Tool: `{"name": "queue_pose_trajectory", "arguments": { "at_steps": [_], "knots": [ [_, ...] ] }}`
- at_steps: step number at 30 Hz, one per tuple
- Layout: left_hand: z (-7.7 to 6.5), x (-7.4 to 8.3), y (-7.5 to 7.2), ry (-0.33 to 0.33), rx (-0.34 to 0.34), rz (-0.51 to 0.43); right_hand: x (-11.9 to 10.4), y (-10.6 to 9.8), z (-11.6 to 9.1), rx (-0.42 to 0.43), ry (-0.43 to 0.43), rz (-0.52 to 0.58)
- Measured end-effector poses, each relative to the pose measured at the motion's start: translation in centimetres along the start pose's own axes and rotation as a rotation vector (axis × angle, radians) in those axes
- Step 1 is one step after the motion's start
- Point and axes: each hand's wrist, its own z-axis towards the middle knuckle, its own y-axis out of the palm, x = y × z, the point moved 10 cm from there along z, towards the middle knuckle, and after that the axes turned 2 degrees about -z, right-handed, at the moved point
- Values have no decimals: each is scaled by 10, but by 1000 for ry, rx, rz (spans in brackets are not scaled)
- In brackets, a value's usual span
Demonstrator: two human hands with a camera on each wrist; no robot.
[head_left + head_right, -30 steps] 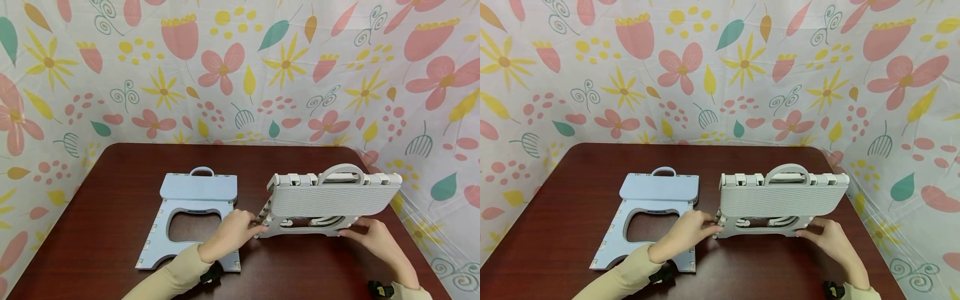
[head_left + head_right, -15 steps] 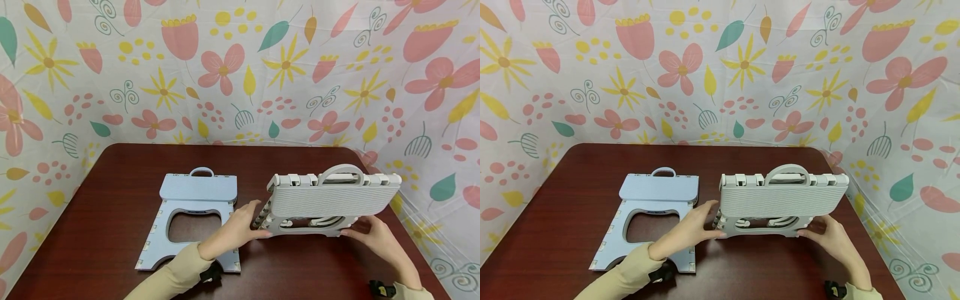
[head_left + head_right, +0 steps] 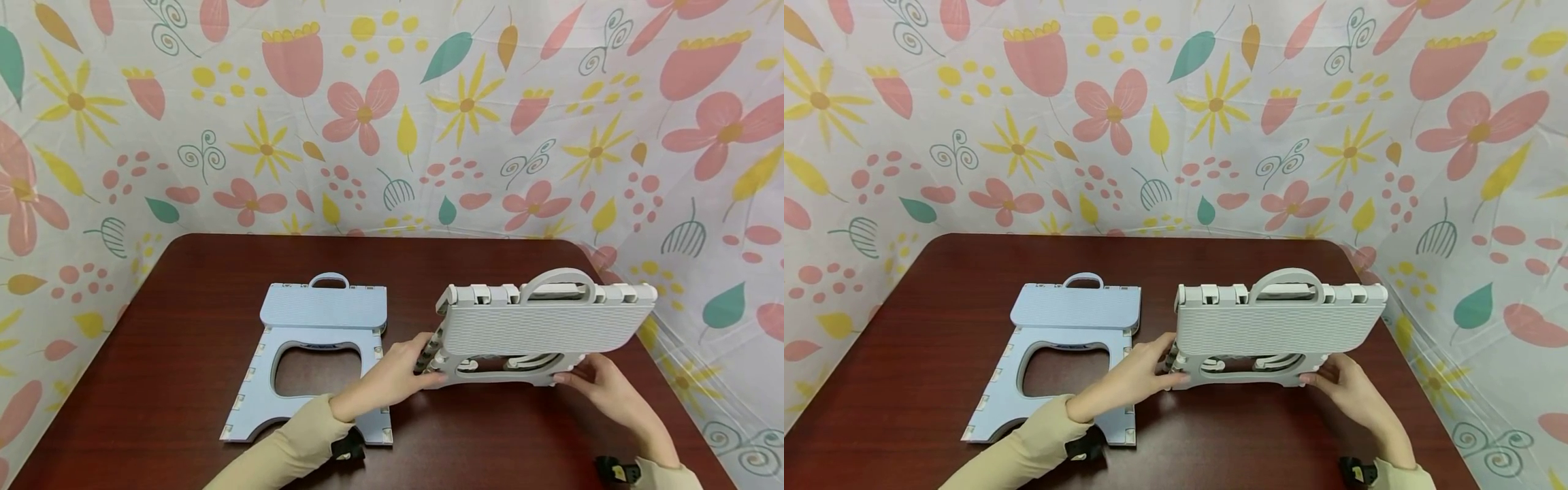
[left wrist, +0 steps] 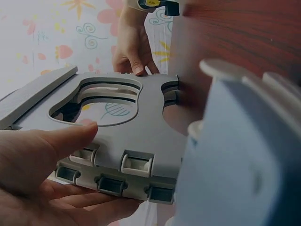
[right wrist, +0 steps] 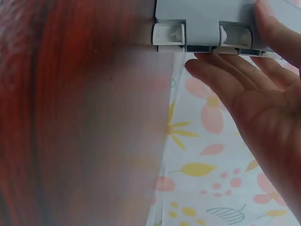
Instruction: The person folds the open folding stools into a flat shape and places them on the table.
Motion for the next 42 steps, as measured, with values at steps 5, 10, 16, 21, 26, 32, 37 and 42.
{"name": "queue_pose_trajectory", "arguments": {
  "at_steps": [5, 10, 16, 21, 26, 32, 37, 42],
  "knots": [
    [1, -1, 2, -19, 2, 25, 0, -1, 0, 28, -19, -31],
    [2, -2, 3, -24, 6, 44, 3, -3, 0, 47, -6, -73],
    [2, -1, 4, -12, 8, 57, 5, -1, 1, 26, 21, -22],
    [1, -1, 4, -14, 3, 80, 5, -2, 1, 37, 39, -48],
    [1, -2, 5, -16, 9, 113, 6, -2, 1, 35, 46, -50],
    [1, -2, 5, -22, 21, 122, 10, -1, 1, 19, 70, -32],
    [1, -1, 4, -19, 28, 116, 10, -1, 2, 24, 79, -26],
    [1, -2, 6, -22, 13, 106, 9, -2, 2, 35, 91, -50]
  ]
}}
